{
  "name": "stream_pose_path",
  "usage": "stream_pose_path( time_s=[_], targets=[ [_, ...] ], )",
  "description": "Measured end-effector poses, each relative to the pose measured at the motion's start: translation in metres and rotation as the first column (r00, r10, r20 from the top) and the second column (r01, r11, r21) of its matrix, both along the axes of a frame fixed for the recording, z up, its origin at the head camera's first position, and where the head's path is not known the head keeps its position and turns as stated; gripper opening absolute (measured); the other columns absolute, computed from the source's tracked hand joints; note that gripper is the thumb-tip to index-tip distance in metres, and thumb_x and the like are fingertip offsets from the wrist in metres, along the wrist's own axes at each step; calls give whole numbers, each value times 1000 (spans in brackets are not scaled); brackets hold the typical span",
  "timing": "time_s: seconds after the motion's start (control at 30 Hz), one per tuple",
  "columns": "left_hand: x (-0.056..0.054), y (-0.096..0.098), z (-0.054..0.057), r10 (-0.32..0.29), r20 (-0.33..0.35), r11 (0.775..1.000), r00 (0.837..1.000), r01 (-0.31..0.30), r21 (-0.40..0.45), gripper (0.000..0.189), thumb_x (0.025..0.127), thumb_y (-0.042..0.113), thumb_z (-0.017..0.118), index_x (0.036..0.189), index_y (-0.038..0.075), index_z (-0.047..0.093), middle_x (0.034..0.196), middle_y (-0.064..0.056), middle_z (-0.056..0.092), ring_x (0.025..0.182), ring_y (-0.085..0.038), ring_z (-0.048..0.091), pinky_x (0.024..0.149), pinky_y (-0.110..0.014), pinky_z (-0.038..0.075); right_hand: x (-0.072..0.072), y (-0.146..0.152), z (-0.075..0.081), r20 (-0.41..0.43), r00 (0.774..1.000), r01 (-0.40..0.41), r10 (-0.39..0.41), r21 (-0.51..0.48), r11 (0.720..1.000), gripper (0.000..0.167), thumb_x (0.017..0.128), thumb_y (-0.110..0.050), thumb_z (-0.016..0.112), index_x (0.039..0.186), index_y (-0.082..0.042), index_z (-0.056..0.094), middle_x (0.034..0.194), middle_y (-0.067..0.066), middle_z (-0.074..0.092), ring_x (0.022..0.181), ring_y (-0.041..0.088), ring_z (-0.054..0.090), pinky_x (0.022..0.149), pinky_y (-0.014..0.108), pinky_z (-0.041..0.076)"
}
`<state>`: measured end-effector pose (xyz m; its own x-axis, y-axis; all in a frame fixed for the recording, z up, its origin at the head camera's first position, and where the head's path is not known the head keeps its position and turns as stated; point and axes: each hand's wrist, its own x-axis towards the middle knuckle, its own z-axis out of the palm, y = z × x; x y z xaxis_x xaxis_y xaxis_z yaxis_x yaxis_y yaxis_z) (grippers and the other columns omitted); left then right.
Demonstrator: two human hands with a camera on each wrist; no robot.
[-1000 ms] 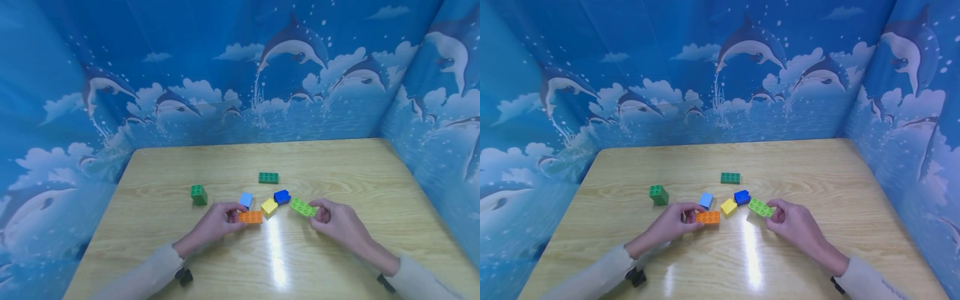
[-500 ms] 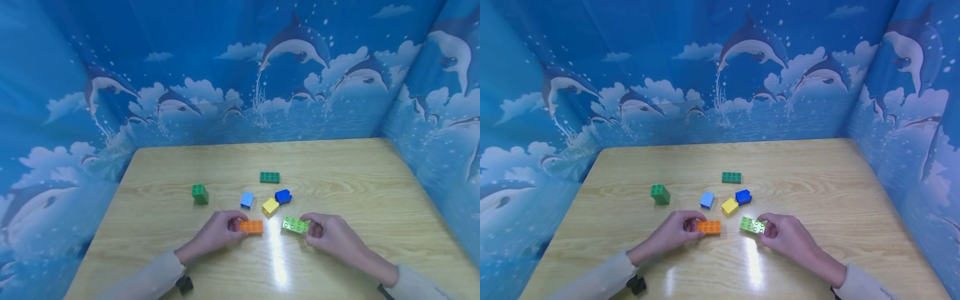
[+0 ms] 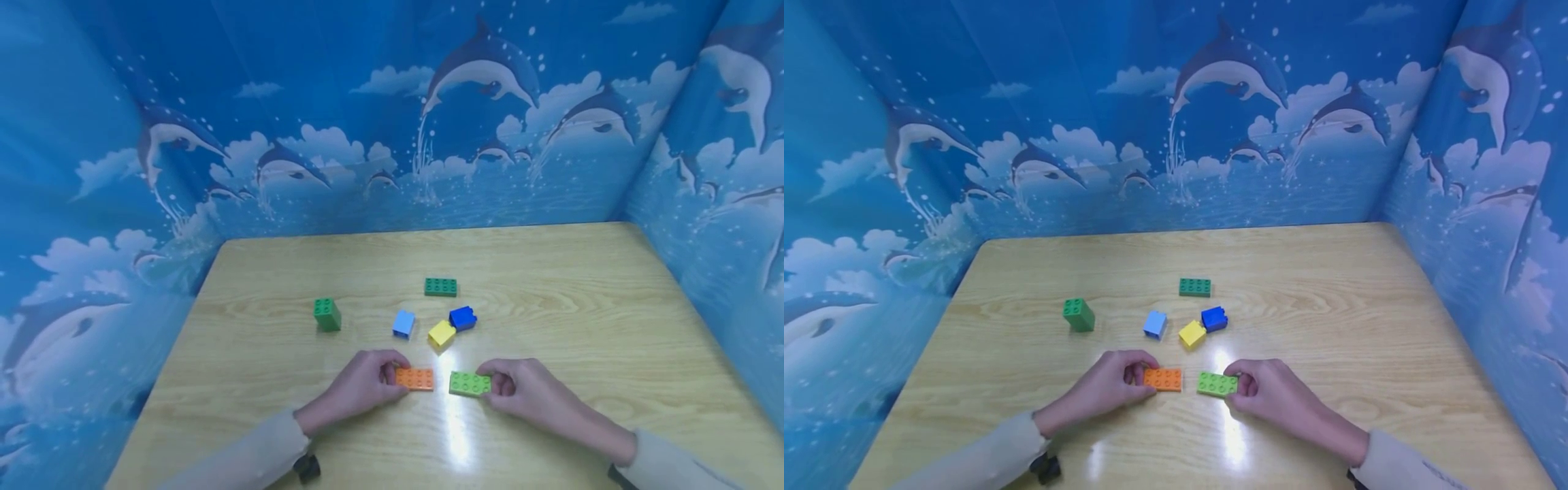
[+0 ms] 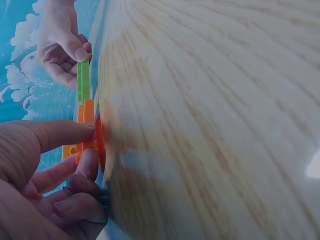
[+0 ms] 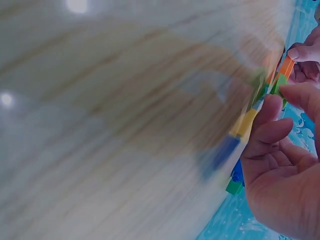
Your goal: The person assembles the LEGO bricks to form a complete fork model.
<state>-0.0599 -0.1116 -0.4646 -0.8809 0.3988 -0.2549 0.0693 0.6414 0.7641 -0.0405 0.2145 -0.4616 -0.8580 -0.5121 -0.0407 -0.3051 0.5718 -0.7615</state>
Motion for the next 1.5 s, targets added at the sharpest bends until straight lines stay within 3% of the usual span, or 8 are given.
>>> stream_pose_path(
  time_s=[0.47, 0.97, 1.5],
  targets=[
    [1, 3, -2, -26, -14, 1000, 1000, 26, -3, 42, 84, 7, 92, 123, 9, 76, 80, 8, 64, 67, -11, 60, 60, -25, 52, -5, -14, 1, 35, 999, -26, 24, 41, 999, 37, 88, -9, 88, 123, -4, 76, 83, -16, 63, 72, 2, 59, 65, 24, 56],
    [2, 3, 1, -28, -1, 999, 1000, 28, -22, 39, 86, 7, 90, 122, 7, 75, 83, 9, 65, 70, -11, 60, 62, -25, 52, -10, -22, 0, 58, 998, -20, 20, -1, 1000, 35, 91, -7, 86, 124, -3, 77, 85, -13, 65, 76, 4, 61, 67, 25, 57],
    [1, 2, 0, -40, -1, 999, 999, 40, -5, 40, 86, 8, 91, 122, 7, 75, 83, 9, 65, 71, -12, 60, 62, -25, 51, -13, -22, 2, 64, 998, -19, 16, 39, 999, 38, 92, -17, 87, 126, -4, 76, 86, -13, 64, 77, 4, 61, 68, 26, 57]
  ],
)
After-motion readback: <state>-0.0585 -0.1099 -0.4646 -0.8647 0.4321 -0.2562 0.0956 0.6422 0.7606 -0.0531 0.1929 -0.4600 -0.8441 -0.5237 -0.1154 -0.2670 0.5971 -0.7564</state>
